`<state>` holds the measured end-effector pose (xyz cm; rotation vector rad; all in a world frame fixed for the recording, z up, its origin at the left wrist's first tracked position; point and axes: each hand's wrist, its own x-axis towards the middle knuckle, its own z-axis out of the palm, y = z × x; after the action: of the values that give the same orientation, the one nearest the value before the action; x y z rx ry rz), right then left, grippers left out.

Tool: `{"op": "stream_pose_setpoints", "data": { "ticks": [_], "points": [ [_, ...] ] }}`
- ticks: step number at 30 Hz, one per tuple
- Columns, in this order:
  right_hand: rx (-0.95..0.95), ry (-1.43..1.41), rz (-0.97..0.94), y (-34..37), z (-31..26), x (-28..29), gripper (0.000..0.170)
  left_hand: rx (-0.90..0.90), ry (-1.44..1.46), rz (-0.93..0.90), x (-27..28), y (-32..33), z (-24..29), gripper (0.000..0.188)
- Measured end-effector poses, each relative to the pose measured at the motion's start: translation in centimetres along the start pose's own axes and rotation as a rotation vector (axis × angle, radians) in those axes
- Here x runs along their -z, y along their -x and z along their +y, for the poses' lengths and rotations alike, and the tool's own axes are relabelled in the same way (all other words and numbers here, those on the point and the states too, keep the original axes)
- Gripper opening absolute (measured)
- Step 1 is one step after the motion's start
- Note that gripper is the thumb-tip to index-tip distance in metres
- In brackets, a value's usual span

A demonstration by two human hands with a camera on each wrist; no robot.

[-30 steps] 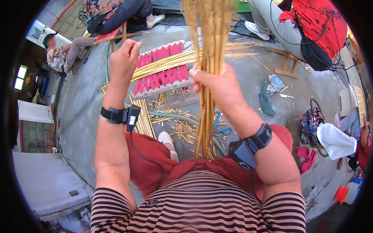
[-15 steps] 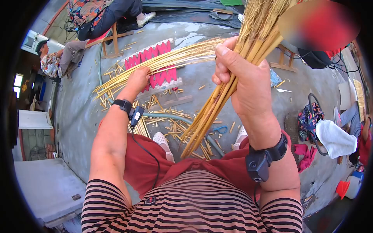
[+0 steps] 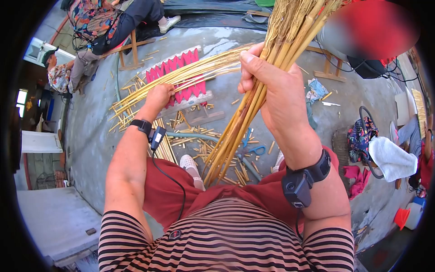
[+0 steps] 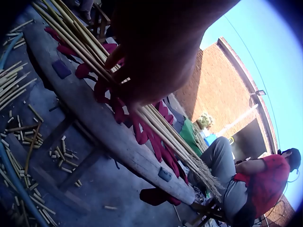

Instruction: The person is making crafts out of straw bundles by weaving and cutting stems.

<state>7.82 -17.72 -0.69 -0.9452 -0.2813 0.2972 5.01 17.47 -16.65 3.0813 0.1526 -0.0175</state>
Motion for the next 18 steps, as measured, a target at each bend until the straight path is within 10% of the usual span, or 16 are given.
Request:
{"op": "stream_pose_setpoints", "data": {
  "ticks": [18],
  "points": [
    [-0.025, 0.049, -0.026, -0.8, 2.5, -0.3, 0.012, 0.111, 0.1, 0.476, 5.6, 1.8, 1.3, 0.014]
  ]
}}
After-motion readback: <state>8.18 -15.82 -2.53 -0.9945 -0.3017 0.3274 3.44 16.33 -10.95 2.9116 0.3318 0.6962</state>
